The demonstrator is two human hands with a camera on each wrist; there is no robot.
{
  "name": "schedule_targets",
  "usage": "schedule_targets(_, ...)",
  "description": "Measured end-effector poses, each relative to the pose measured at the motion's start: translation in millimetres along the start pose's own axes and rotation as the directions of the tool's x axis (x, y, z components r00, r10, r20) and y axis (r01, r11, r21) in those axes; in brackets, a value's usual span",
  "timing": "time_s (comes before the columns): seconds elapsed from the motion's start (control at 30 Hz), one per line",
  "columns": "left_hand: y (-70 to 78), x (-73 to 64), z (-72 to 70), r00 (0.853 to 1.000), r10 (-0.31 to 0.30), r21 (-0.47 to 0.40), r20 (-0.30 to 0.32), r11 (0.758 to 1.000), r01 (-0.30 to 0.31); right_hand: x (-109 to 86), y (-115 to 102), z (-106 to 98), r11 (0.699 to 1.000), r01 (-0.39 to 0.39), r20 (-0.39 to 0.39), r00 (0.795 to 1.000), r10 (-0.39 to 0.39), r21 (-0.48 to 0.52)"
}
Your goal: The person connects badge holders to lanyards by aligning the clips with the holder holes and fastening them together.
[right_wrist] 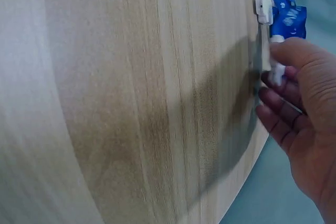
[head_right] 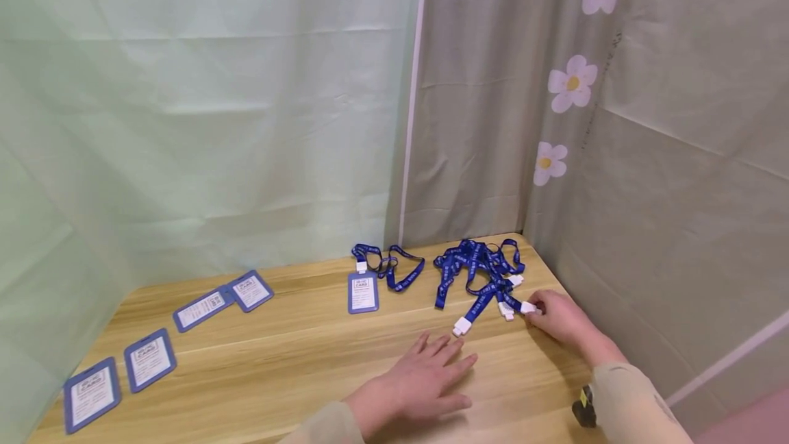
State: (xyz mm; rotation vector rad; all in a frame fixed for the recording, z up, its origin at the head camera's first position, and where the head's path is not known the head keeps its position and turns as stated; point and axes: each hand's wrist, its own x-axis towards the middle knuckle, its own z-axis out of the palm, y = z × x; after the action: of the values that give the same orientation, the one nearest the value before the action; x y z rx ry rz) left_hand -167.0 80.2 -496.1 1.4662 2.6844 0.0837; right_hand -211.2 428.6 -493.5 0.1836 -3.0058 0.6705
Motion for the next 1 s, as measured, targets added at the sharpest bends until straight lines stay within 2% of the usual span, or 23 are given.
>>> schedule_targets(0.1, -0.8, -0.9, -0.8, 1.0, -0.007, 0.0, -0.005, 1.0, 0.007, 0.8, -5, -3, 0.996, -0.037, -0.044, 0.998, 0.04, 0.079)
schedule_targets(0.2, -2.0, -1.4, -2.2, 1.0, -0.01, 0.002, -0.01, 1.0, 0.01, 3.9, -13, -9, 0.975, -0.054, -0.109, 0.991, 0.079, 0.216)
schedule_targets(0.33, -3.9, -1.5, -4.5, 1.0, -0.005, 0.004, -0.012, 1.0, 0.005, 10.5, -27, -21, 0.913, -0.048, -0.158, 0.98, 0.122, 0.405)
schedule_targets(0.43, -5.9, -1.8, -7.6, 1.0, -0.001, -0.003, -0.019, 1.0, 0.001, 17.2, -39, -32, 0.842, -0.035, -0.18, 0.971, 0.155, 0.539)
schedule_targets(0.5, -7.6, -1.9, -10.0, 1.0, -0.003, -0.007, -0.026, 1.0, 0.003, 22.7, -49, -39, 0.759, -0.012, -0.197, 0.963, 0.184, 0.65)
schedule_targets(0.53, -8.5, -2.1, -11.2, 1.0, -0.005, -0.008, -0.031, 1.0, 0.005, 26.0, -53, -43, 0.702, 0.007, -0.203, 0.959, 0.196, 0.712)
schedule_targets(0.57, -9.5, -2.5, -12.4, 0.999, -0.009, -0.012, -0.033, 1.0, 0.008, 29.1, -58, -47, 0.638, 0.034, -0.211, 0.956, 0.205, 0.77)
schedule_targets(0.7, -13.1, -4.0, -17.2, 0.999, -0.024, -0.017, -0.038, 1.0, 0.023, 41.3, -75, -62, 0.336, 0.141, -0.224, 0.948, 0.225, 0.931)
schedule_targets(0.77, -14.5, -4.4, -19.8, 0.999, -0.027, -0.02, -0.039, 0.999, 0.026, 46.9, -83, -69, 0.232, 0.193, -0.246, 0.942, 0.228, 0.953)
schedule_targets(0.8, -15.3, -4.3, -21.2, 0.999, -0.027, -0.018, -0.041, 0.999, 0.027, 49.7, -87, -73, 0.19, 0.217, -0.259, 0.938, 0.232, 0.957)
schedule_targets(0.87, -16.7, -4.0, -24.0, 0.999, -0.029, -0.011, -0.046, 1.0, 0.028, 54.5, -95, -80, 0.138, 0.26, -0.287, 0.927, 0.24, 0.956)
schedule_targets(1.0, -19.0, -3.2, -31.9, 0.998, -0.037, 0.006, -0.058, 0.999, 0.038, 61.7, -108, -92, 0.054, 0.336, -0.339, 0.907, 0.251, 0.94)
